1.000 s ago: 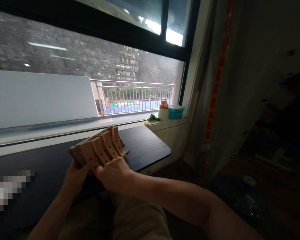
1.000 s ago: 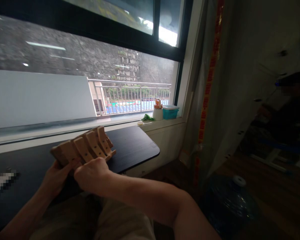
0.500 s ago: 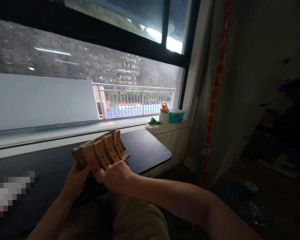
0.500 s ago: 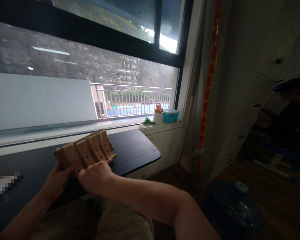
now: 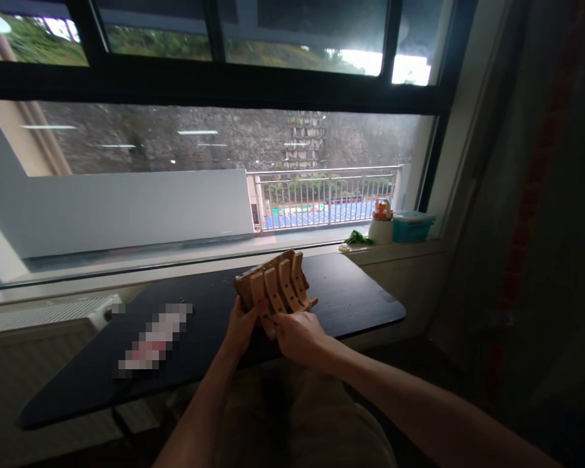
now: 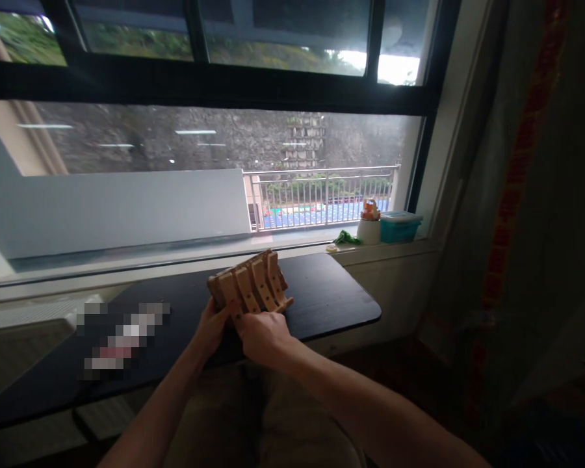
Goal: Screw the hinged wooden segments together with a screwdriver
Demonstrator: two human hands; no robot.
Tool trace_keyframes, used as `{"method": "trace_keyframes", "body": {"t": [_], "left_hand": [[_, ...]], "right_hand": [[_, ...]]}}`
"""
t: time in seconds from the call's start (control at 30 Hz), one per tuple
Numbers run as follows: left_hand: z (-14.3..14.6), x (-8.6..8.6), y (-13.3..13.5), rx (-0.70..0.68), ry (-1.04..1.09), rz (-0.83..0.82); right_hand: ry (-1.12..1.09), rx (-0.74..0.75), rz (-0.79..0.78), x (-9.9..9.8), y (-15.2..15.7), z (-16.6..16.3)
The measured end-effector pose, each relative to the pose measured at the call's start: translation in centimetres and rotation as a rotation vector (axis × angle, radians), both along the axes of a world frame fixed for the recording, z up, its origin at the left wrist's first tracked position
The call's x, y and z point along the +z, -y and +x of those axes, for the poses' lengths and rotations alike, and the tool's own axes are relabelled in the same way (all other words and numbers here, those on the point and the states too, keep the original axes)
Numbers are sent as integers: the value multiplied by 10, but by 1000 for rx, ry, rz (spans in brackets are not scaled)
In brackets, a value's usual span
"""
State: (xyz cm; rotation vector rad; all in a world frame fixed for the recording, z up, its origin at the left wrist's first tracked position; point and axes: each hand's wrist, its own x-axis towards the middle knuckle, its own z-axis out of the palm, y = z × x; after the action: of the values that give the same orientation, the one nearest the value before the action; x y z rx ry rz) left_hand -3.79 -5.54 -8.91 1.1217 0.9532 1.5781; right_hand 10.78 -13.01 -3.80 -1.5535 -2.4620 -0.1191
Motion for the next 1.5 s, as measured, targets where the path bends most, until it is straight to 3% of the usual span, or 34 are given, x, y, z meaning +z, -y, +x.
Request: {"method": "trace_keyframes", "body": {"t": [0.17,0.47,0.7,0.97,1.5], "left_hand": [[-1,-2,-3,-11,4,-2],[-2,-2,-2,-7,-34,-19],[-2,-4,-4,8,-16,-18],[0,-4,-1,-11,21,-7],[-8,6,5,-234,65,-94]], "right_hand": [[-9,-18,-15,5,-7,7],[190,150,33,20,11,-14],[143,104,-17,23,10,-17],[-105,-83,-88,10,-9,-3],[-231,-41,-79,-9,24,33]]}}
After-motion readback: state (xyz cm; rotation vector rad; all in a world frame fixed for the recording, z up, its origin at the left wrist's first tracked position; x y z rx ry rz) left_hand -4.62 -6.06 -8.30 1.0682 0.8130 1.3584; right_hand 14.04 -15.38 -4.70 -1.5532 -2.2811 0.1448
